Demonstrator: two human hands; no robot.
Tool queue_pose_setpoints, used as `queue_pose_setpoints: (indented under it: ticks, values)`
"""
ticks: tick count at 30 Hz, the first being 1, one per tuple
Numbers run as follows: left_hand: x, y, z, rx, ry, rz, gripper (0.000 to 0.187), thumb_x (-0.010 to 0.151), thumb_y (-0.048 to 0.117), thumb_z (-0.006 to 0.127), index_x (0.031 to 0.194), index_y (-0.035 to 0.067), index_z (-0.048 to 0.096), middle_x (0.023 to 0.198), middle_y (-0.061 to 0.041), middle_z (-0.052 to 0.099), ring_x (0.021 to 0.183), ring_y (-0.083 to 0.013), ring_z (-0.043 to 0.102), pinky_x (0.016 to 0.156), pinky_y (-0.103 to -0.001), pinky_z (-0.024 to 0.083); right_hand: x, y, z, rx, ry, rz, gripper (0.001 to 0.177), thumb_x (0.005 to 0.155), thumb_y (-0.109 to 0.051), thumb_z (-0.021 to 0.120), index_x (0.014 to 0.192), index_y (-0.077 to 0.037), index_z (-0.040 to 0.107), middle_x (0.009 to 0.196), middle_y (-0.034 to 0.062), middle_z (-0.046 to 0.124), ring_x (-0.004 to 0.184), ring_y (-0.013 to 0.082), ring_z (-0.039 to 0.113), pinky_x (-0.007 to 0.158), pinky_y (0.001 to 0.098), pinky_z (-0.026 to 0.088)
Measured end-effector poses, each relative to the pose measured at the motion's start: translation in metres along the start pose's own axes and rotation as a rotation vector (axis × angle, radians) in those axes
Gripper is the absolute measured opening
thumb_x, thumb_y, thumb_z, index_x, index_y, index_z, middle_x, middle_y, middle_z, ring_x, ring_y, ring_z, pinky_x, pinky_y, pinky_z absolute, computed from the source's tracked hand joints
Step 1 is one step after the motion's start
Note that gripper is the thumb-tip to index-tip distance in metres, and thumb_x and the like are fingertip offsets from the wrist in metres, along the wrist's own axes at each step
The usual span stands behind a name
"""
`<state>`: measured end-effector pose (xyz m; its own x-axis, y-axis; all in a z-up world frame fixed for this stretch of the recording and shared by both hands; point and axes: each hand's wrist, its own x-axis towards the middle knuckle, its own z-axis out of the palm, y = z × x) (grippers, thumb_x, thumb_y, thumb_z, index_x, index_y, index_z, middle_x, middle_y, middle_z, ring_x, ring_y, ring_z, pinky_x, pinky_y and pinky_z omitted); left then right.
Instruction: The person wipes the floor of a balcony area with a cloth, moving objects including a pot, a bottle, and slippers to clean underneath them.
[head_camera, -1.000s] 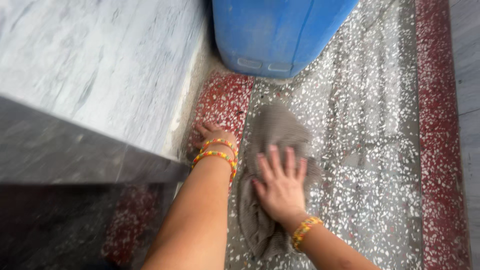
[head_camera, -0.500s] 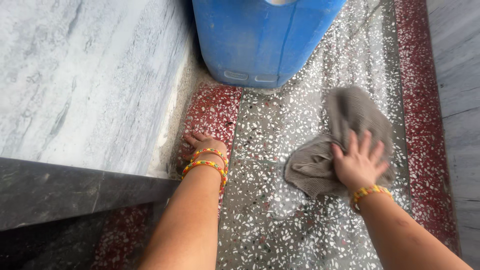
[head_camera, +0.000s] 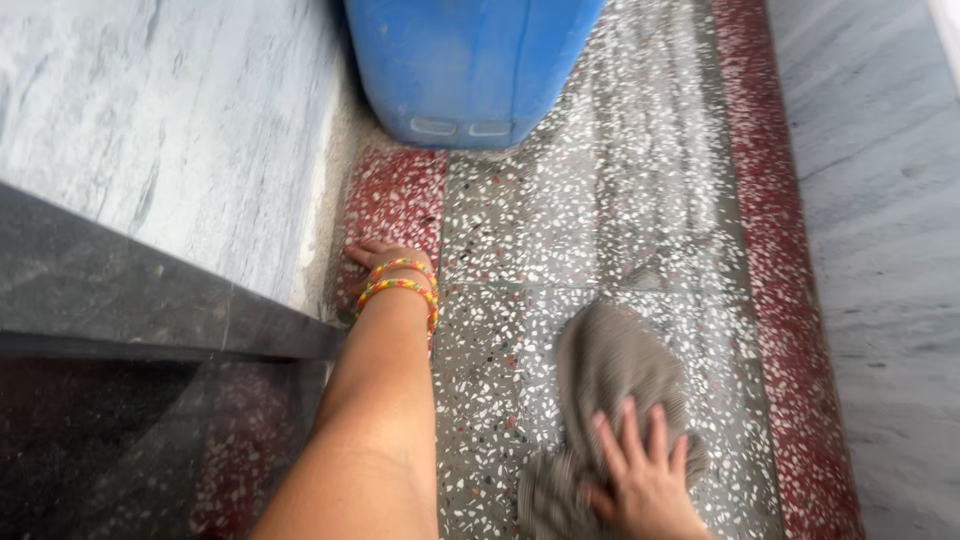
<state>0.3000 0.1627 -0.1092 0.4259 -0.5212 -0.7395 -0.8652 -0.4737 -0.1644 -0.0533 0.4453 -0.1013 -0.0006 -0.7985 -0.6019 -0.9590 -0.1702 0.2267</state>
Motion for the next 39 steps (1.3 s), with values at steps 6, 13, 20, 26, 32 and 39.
queue_pose_setpoints:
  ticks: [6,13,20,26,32,39]
  values:
    - [0.008,0.000,0.006,0.153,0.010,0.032,0.081,0.104,0.034,0.054,0.166,0.015,0.005,0.171,-0.017,-0.005,0.154,-0.0487,-0.006,0.115,-0.074,0.026,-0.038,-0.018,-0.024,-0.130,-0.098,-0.319,0.097,0.084,-0.078,0.045,0.162,-0.030,0.011,0.167,0.0219,-0.004,0.150,0.0606,-0.007,0.107,0.0889,0.008]
    - [-0.012,-0.016,0.019,0.007,0.193,0.102,0.104,0.081,0.032,0.078,0.163,0.010,0.018,0.169,-0.021,0.010,0.153,-0.0486,0.010,0.110,-0.064,0.038,-0.058,-0.012,-0.074,-0.079,-0.378,-0.403,0.093,0.092,-0.076,0.051,0.164,-0.035,0.011,0.171,0.0145,-0.009,0.153,0.0516,-0.015,0.114,0.0824,-0.003]
    - [-0.065,0.020,0.078,0.174,0.562,0.336,0.064,0.106,0.025,0.050,0.160,0.003,0.027,0.167,-0.017,0.024,0.149,-0.0409,0.030,0.112,-0.058,0.038,-0.039,0.007,-0.051,0.134,0.061,-0.345,0.082,0.090,-0.073,0.055,0.155,-0.031,0.030,0.169,0.0095,0.003,0.153,0.0445,-0.005,0.113,0.0792,0.000]
    - [-0.194,0.084,0.122,0.206,0.146,0.392,0.101,0.089,0.027,0.070,0.161,-0.003,0.007,0.170,-0.022,0.002,0.156,-0.0460,0.001,0.122,-0.060,0.019,0.033,0.059,-0.058,0.210,0.221,-0.072,0.086,0.088,-0.077,0.045,0.159,-0.033,0.025,0.170,0.0080,-0.002,0.154,0.0419,-0.009,0.114,0.0754,0.002]
    - [-0.213,0.097,0.122,0.367,-0.039,0.413,0.131,0.080,0.045,0.085,0.162,-0.002,-0.005,0.170,-0.024,-0.012,0.154,-0.0523,-0.010,0.120,-0.066,0.021,0.087,0.165,-0.075,0.342,0.065,0.173,0.096,0.081,-0.085,0.038,0.162,-0.042,0.007,0.172,0.0018,-0.014,0.156,0.0356,-0.015,0.119,0.0694,0.001]
    - [-0.205,0.118,0.124,0.504,-0.059,0.354,0.136,0.067,0.060,0.094,0.165,0.012,0.013,0.170,-0.027,-0.009,0.153,-0.0583,-0.005,0.117,-0.070,0.028,0.082,0.241,-0.034,0.373,0.169,0.255,0.091,0.088,-0.079,0.037,0.163,-0.037,0.005,0.172,0.0030,-0.004,0.156,0.0371,-0.003,0.123,0.0604,0.006]
